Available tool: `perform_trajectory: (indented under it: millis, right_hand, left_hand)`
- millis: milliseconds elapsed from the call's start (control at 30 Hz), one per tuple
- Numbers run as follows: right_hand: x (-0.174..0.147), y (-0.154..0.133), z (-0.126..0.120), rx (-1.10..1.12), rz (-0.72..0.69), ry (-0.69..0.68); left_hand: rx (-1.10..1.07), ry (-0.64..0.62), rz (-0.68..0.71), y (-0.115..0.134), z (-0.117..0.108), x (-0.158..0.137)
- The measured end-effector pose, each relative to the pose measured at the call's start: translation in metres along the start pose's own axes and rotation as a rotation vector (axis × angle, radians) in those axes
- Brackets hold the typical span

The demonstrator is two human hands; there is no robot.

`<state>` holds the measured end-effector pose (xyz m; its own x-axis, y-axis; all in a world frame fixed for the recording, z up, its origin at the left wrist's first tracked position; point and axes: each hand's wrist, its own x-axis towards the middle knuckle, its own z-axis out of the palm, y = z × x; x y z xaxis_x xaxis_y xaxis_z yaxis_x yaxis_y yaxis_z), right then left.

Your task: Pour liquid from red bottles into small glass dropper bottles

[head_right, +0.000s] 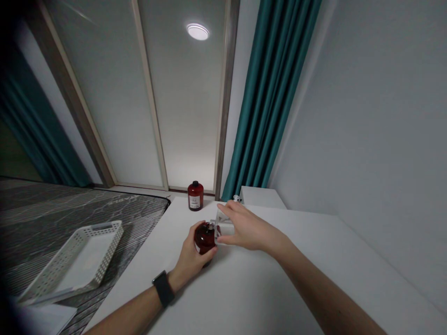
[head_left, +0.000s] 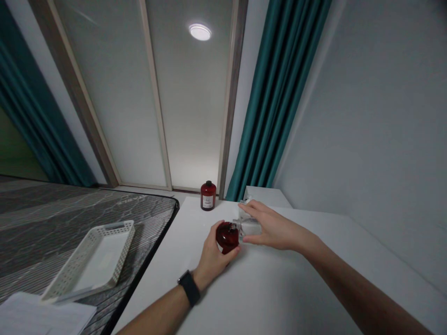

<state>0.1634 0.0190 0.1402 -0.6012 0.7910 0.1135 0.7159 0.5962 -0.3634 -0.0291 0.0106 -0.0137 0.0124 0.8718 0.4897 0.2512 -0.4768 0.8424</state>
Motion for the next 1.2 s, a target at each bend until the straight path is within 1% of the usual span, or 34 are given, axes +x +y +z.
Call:
perform_trajectory:
  millis: [467,633,967,1200]
  right_hand:
    - [0.004,-0.005,-0.006,-0.03,0.002,-0.044]
    - [0.004,-0.004,-0.007,-0.036,-0.008,-0.033]
    - [0.003,-0.005,-0.009,0.035,-0.023,0.014]
    - [0.003,-0.009,-0.013,0.02,-0.033,-0.018]
  left_hand:
    - [-0.015,-0.013,-0.006,0.0,0.001,0.0]
    - [-0.029,-0.015,-0.01,0.002,0.001,0.0]
    - [-0.05,-0.02,-0.016,0.002,0.001,0.001]
    - [-0.04,-0.026,-0.008,0.0,0.001,0.001]
